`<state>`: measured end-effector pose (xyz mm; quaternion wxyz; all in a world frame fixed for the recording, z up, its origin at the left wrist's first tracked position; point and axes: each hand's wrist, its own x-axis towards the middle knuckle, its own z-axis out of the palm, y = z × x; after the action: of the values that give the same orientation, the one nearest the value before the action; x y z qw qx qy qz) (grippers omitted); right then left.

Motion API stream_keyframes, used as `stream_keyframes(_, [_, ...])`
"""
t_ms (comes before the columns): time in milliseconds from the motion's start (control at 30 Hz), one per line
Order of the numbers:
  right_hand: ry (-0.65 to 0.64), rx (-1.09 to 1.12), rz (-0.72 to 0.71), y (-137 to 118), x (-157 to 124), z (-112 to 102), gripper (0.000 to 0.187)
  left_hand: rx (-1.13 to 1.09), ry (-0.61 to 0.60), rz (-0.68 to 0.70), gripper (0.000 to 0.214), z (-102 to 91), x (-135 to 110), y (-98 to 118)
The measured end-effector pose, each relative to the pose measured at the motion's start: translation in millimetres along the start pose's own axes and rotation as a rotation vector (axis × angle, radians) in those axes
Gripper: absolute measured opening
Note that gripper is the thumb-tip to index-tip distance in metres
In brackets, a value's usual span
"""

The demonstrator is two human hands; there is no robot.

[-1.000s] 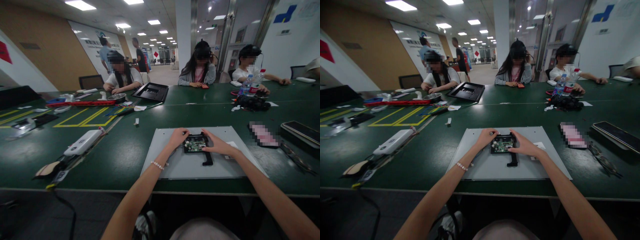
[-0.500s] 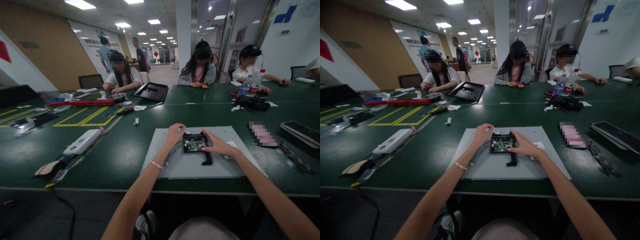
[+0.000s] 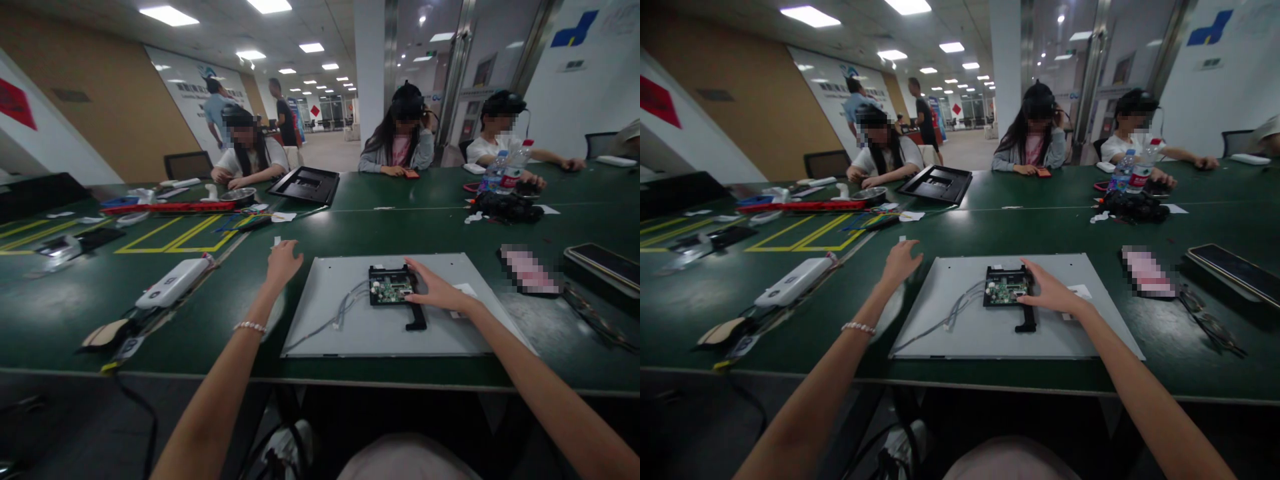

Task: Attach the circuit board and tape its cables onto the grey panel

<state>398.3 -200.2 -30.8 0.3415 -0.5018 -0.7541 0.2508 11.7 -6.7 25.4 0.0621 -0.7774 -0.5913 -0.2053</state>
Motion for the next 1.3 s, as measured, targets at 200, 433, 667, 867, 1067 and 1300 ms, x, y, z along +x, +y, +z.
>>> stream_keyframes(200, [0.009,-0.002,0.012,2.4,-0.3,2.1,0.095,0.075,-0.089,-0.011,0.053,5.9,-7.7,-27.0])
stream_keyframes(433, [0.005,0.005,0.025,0.0,-0.6,2.3,0.095,0.169,-0.051,-0.177,0.051,0.5,6.4,-33.9])
stream_keyframes(667, [0.019,0.011,-0.004,4.8,1.0,4.4,0.095,0.309,-0.131,-0.277,0.033,-5.0,29.5,-43.5])
stream_keyframes(867, [0.015,0.002,-0.002,6.5,1.6,3.5,0.095,0.343,-0.145,-0.241,0.029,-14.8,47.2,-43.8])
stream_keyframes(1067, [0.007,-0.004,0.012,6.0,1.2,3.5,0.095,0.357,-0.110,-0.211,0.034,-11.1,44.3,-41.5])
stream_keyframes(1300, [0.008,-0.008,0.012,2.4,2.2,2.2,0.095,0.379,-0.274,-0.224,0.035,-8.0,51.5,-51.6])
